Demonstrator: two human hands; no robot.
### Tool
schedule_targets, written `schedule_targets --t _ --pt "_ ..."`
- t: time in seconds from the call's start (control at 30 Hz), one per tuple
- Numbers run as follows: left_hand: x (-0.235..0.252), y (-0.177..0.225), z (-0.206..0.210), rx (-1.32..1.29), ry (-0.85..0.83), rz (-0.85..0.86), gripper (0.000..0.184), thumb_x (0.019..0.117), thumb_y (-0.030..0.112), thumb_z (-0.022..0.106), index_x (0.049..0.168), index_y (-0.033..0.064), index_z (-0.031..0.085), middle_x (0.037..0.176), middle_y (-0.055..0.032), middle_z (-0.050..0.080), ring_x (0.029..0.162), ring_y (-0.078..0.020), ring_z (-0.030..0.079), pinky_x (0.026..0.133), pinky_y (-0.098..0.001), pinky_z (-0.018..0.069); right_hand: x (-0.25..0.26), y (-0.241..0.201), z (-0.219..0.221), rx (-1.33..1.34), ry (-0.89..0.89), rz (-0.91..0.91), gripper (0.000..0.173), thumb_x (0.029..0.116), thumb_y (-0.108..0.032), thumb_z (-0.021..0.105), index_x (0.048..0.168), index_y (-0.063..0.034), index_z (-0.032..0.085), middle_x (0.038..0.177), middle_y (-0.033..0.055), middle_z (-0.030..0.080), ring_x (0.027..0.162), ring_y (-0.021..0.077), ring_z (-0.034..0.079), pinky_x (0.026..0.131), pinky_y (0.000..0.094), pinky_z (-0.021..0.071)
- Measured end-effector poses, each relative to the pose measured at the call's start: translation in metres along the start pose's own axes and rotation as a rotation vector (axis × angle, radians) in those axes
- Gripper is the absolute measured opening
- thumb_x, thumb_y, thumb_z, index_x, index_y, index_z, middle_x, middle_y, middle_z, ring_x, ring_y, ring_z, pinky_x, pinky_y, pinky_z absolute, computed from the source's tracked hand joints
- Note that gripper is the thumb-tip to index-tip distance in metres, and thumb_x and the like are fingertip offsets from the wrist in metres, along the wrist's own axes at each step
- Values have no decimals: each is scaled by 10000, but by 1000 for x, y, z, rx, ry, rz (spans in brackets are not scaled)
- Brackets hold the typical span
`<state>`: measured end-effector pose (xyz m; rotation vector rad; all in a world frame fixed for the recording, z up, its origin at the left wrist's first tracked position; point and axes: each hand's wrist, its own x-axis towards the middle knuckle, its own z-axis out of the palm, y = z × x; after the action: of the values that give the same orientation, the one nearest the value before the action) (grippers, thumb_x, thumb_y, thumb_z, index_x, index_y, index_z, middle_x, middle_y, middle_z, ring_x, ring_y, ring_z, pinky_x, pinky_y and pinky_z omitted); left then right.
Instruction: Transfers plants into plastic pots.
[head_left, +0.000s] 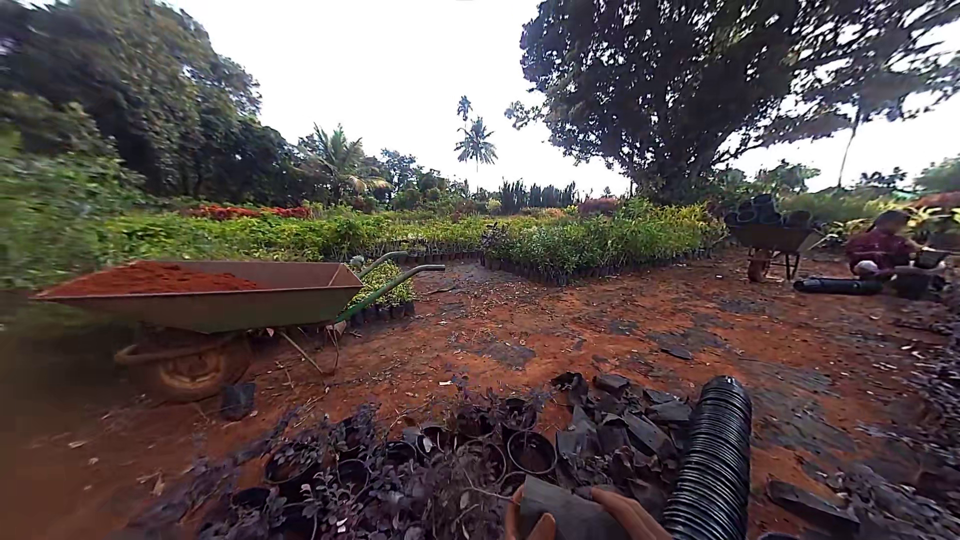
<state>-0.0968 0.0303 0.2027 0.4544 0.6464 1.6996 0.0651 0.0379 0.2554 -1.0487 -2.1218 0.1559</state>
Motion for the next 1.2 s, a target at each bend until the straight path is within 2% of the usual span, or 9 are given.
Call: schedule_targets --t 0.07,0.17,0.3,0.37,0.47,0.6,0.67,1.0,1.2 --pt "1 8 -6 -164 52 -62 455 1012 152 491 1440 100 347 1111 -150 663 932 -271 702 791 -488 608 -1 -1 -26 343 153 66 502 895 -101 743 1320 97 562 1236 226 667 1055 276 718 903 435 620" --pt "1 16 -9 -366 90 -82 271 1014 259 485 1185 63 563 970 -146 739 871 -304 738 752 -520 622 -12 10 -50 595 308 226 208 982 -6 578 1165 85 620 1053 128 724 911 181 742 826 379 644" --pt "-2 14 -14 -416 42 -43 302 954 297 562 1158 75 556 991 -151 731 892 -311 734 741 -518 620 -19 16 -29 1013 104 653 164 1043 -62 526 1122 25 642 985 107 753 899 217 759 858 392 637" --pt "-1 10 -16 -415 -1 10 399 823 279 750 1120 61 600 966 -156 745 884 -307 745 755 -513 625 -18 10 -22 1141 60 805 196 1073 -119 500 1124 16 633 978 117 752 893 232 760 846 392 636" --pt "-1 6 -20 -308 -34 71 651 663 295 915 1163 63 568 949 -129 747 882 -266 749 777 -479 631 -19 7 -7 1185 -79 945 299 1095 -227 482 1200 25 605 1022 133 739 914 238 750 853 394 624" --pt "3 2 -25 -79 -103 164 1009 651 271 903 1452 91 316 1098 -89 699 932 -193 729 790 -416 629 -18 3 6 1250 -155 1015 304 1102 -278 471 1206 -10 569 969 99 719 862 209 735 811 385 621" --pt "8 1 -28 -8 -146 220 1102 610 277 943 1490 83 308 1181 -110 673 976 -198 717 804 -412 626 -17 6 8 1268 -119 1032 262 1092 -254 502 1168 -16 581 928 99 712 815 208 729 770 380 625" --pt "12 1 -33 -91 -235 267 1022 566 225 965 1432 125 432 1185 -92 693 1002 -202 719 821 -414 626 -18 12 6 1194 -126 955 176 1011 -29 588 1176 28 609 987 144 721 840 245 747 760 401 650" --pt "16 -4 -35 -49 -333 326 949 576 150 936 1408 143 478 1243 -58 671 1075 -187 690 877 -409 607 -15 17 14 905 -161 953 182 1036 -103 552 1167 -5 632 981 141 731 785 247 753 696 419 650"
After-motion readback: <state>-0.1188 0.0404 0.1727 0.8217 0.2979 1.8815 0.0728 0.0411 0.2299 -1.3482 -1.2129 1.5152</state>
